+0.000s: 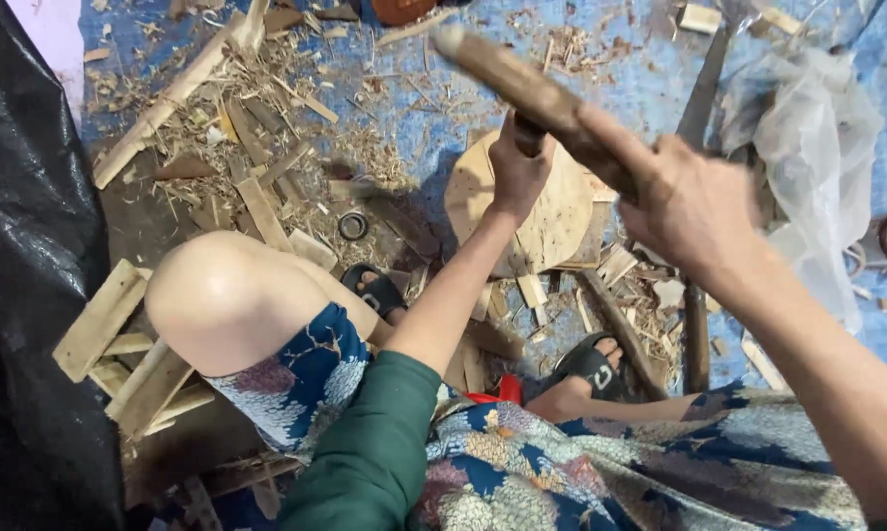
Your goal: Using a wooden mallet and chisel to carve and shape a circular piece of wood while sitting on the floor.
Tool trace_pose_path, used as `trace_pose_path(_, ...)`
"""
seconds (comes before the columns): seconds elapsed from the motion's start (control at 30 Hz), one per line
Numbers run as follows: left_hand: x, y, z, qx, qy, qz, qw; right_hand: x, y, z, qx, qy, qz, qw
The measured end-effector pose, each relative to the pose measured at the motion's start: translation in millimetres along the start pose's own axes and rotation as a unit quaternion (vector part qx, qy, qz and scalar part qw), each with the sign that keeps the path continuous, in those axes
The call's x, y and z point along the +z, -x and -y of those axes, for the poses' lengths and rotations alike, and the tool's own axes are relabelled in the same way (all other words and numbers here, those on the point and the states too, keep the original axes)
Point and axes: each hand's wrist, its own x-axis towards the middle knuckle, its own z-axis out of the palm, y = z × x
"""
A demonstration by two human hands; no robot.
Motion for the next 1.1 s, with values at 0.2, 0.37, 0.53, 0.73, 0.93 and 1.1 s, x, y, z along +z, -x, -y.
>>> trace_pose_path(0.2,4.4,9.2,1.4,-0.04,0.035,0.015,0.998,-11.7,9.4,-2.7,0.033,-0.201,0.003,0.979)
trace_pose_path(0.37,4.5,4.5,4.2,-0.033,-0.052,0.022,0.998,35.4,22.6,0.1,0.147,-0.196,0.146,0.958)
trace_pose_path(0.53,14.1,8.7,25.7,-0.099,0.011,-0.111,0.989,50.5,47.5,23.8,0.292,-0.326,0.073,0.896)
trace_pose_path(0.73,7.7,-1.4,65.2,-0.081,-0.009,-0.192,0.978,147.8,124.9,42.8,0.53,-0.454,0.019,0.716)
trace_pose_path(0.93,-15.2,-21.2,33.0,-0.103,-0.008,-0.255,0.961,189.2,160.2,51.4,0.565,-0.421,0.081,0.705)
trace_pose_path(1.1,-27.5,-26.4,23.3,-0.116,0.006,-0.277,0.954,199.4,163.3,50.6,0.554,-0.422,0.106,0.71)
